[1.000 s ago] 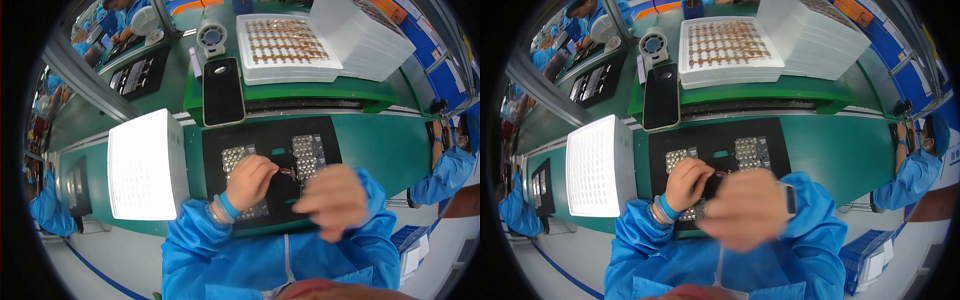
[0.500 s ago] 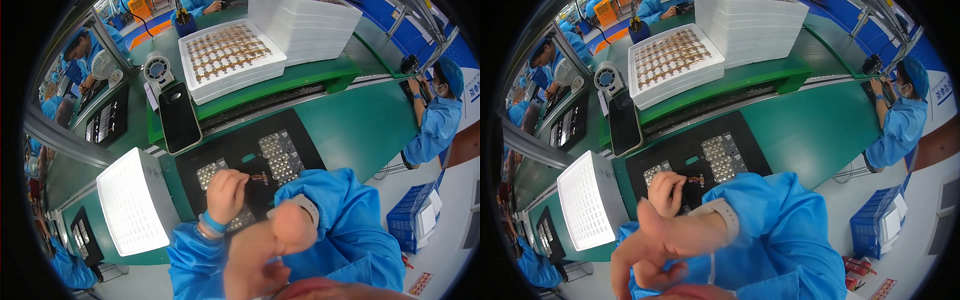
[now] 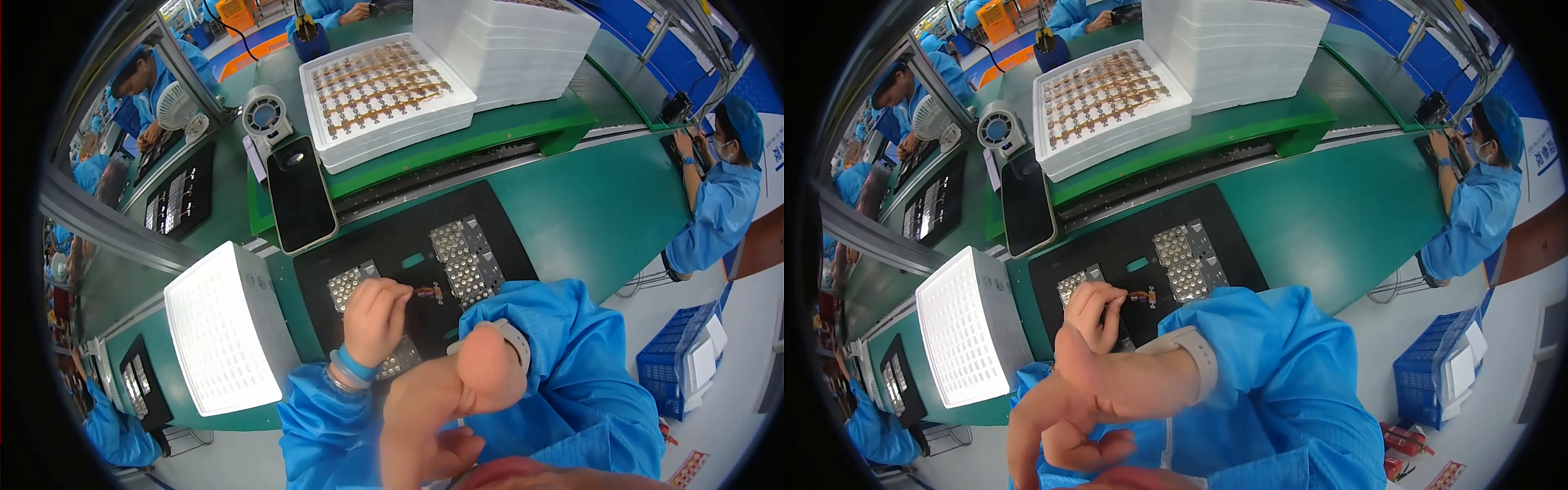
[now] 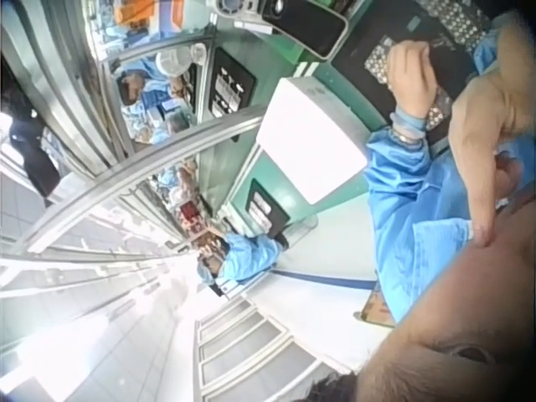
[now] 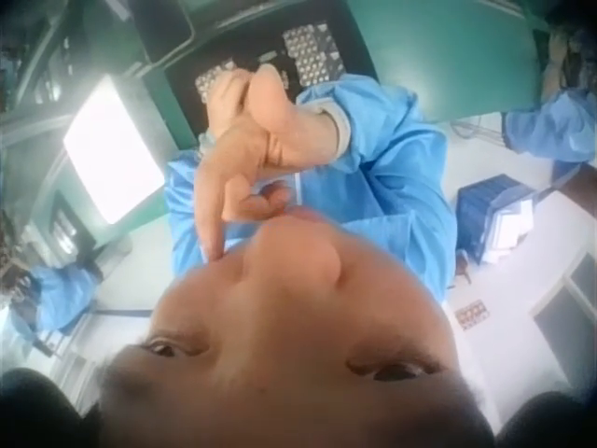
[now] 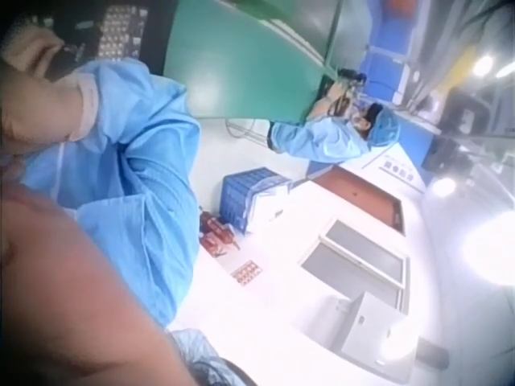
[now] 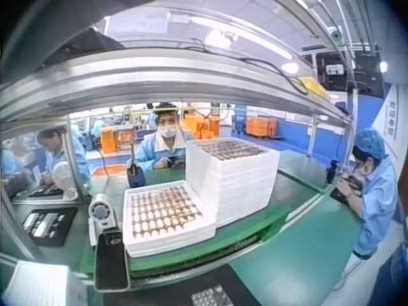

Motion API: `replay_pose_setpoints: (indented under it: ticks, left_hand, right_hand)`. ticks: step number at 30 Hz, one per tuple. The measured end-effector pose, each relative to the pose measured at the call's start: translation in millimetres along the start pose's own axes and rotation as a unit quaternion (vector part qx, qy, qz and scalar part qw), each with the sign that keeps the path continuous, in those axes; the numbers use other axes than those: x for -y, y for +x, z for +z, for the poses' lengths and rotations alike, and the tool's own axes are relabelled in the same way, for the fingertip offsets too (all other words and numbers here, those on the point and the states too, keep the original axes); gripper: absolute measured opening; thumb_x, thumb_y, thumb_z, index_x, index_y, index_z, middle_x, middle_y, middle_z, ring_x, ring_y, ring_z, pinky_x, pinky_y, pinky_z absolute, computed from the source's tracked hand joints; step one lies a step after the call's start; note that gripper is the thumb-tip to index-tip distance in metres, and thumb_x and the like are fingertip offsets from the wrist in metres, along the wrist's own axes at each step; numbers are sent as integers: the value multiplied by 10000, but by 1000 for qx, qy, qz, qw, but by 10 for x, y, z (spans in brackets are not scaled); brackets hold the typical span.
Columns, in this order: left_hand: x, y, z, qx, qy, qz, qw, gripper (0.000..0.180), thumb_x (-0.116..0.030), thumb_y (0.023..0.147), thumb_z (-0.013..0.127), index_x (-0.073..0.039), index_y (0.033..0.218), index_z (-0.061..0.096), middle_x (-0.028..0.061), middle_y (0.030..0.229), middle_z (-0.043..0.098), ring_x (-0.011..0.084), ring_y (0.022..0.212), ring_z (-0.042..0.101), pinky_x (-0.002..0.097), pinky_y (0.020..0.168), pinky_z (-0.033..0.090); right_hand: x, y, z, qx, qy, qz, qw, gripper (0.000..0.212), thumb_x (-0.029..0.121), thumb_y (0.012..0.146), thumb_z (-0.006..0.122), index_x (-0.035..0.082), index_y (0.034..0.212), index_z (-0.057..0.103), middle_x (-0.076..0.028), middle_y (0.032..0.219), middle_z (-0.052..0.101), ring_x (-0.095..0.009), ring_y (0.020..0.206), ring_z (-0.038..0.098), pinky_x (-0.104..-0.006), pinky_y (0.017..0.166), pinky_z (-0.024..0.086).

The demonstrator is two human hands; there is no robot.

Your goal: The person assembles electronic components and wire connectors onto circuit boards by hand.

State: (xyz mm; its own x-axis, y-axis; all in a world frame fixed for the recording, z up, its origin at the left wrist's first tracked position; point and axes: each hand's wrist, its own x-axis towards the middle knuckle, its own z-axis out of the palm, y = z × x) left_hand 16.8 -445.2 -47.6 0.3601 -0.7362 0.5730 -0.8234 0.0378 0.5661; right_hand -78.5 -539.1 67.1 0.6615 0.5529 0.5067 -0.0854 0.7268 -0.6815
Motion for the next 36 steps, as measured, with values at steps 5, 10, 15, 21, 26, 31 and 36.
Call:
replay_pose_setpoints:
  ticks: [5,10,15,21,26,31,36]
  left_hand:
    - [37,-134,147,-103,-74,-44,991,137,37,730,668,-17,849,625,112,820,592,290,739,582,363,641,471]
    - [58,-67,68,-30,-14,7,999,139,29,730,675,-18,852,630,110,825,594,290,736,579,365,642,470]
    - [90,-24,109,-17,-11,7,1000,128,22,732,677,-21,844,633,111,819,596,290,730,577,367,641,468]
    - [75,-19,10,-13,-24,28,999,151,18,738,668,-22,876,620,112,833,592,295,751,583,373,658,471]
    - [69,-11,51,-14,-31,50,998,105,-10,758,664,-23,844,604,106,807,565,294,755,572,377,653,468]
    - [78,-98,41,-28,-34,40,998,112,-8,760,661,-27,859,613,98,827,577,289,759,577,374,660,470]
    - [44,-54,50,-4,-36,49,998,130,-4,754,668,-27,872,620,93,840,583,283,769,581,376,670,467]
  right_hand:
    - [-113,62,5,-108,154,-82,979,1134,813,793,32,-153,1149,507,7,594,477,-59,451,382,-195,422,326]
    - [10,37,11,-21,45,-37,998,924,691,903,13,-59,1275,404,-32,531,446,-53,416,322,-173,439,259]
    - [113,-21,-39,30,7,-31,999,918,687,916,55,-78,1215,464,-39,546,467,-71,418,352,-181,444,290]
    - [427,-296,210,-334,-224,-500,767,304,321,994,421,64,911,562,53,512,452,-31,383,345,-213,369,236]
    - [348,-337,319,-49,-588,-597,544,207,245,950,451,50,939,522,0,482,496,-81,339,378,-224,341,299]
    - [64,-181,203,26,-586,-517,623,319,336,935,464,26,960,531,-22,478,519,-96,327,390,-219,338,297]
    - [110,-231,293,-36,-554,-530,642,323,312,912,492,-2,987,513,-86,487,550,-141,318,425,-247,325,328]
